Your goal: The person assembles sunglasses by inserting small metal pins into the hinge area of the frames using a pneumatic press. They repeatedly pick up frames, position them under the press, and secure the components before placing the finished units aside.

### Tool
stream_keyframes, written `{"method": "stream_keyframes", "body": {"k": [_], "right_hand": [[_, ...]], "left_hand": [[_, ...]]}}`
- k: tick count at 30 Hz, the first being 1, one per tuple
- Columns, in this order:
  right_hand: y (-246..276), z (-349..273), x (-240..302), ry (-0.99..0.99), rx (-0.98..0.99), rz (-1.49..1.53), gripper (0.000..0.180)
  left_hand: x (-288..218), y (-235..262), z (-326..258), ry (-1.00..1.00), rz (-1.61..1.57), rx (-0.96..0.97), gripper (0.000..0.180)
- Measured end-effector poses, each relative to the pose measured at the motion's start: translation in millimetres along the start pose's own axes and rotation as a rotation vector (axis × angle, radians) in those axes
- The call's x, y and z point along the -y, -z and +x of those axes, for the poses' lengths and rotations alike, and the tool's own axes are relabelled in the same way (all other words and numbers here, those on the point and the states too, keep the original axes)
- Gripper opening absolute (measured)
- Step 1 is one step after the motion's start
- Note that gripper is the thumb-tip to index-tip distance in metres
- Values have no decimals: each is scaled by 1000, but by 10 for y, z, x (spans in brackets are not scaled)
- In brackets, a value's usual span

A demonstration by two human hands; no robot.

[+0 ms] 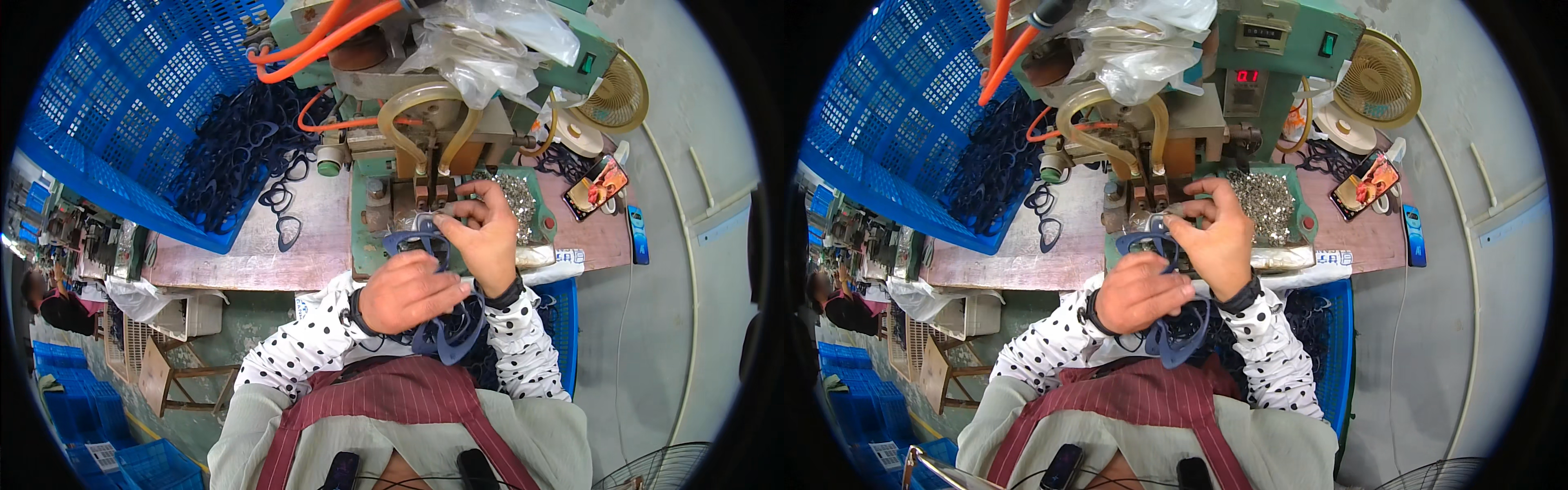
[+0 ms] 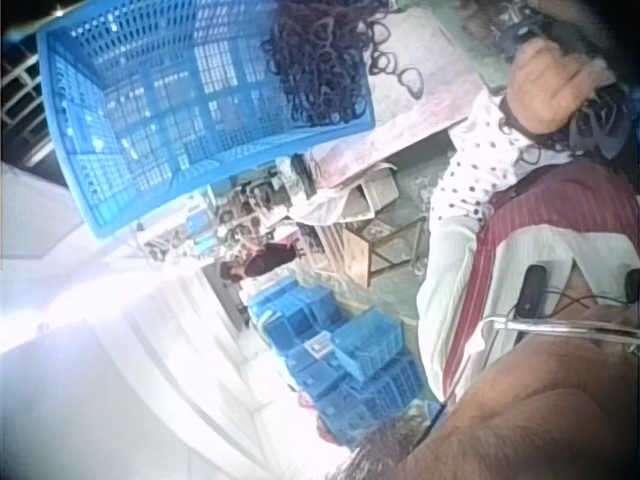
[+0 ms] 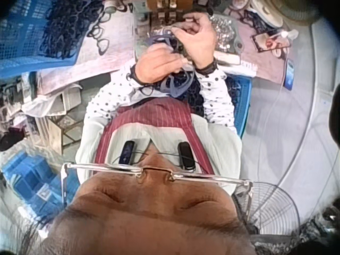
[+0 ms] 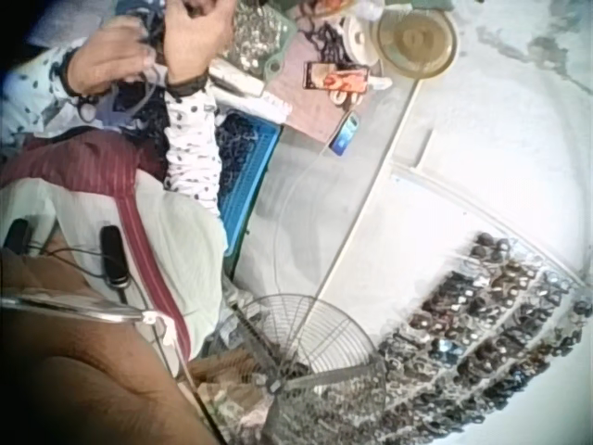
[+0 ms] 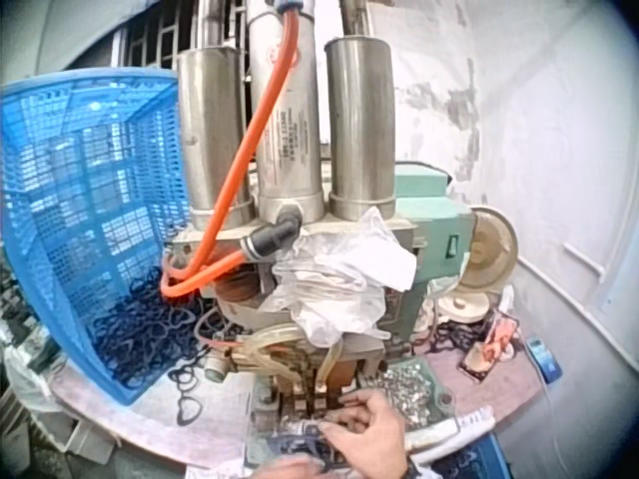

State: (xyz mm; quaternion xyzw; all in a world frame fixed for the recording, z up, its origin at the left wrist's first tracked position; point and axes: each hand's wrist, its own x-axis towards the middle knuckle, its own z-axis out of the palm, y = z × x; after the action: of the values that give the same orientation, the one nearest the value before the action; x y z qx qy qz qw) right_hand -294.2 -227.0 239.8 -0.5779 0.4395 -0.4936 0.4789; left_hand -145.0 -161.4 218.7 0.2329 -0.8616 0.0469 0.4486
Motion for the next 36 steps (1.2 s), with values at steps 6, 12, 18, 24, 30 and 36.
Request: {"method": "stream_keyframes", "body": {"k": [6,12,18,24,30,36], "right_hand": [[-100,33,44,-39,17,46,47],[371,245,-388,89,-199,-133,45],[1185,327,-1124,41,-296,-688,28],[1032,209,-1198,436,-136,-1122,21],[1009,235,-1235,467,-273,-1176,23],[1061,259,-1412,435,-290,-955,16]], "left_hand": [[-132,110,37,-89,-60,-11,30],[164,-44,53,-99,-250,94,39],[319,-58,34,-137,-318,113,36],[289,-45,-16,-128,-302,114,35],[132,-41,-29,-89,-42,84,32],[679,310,-1024,495,729,-219,37]]}}
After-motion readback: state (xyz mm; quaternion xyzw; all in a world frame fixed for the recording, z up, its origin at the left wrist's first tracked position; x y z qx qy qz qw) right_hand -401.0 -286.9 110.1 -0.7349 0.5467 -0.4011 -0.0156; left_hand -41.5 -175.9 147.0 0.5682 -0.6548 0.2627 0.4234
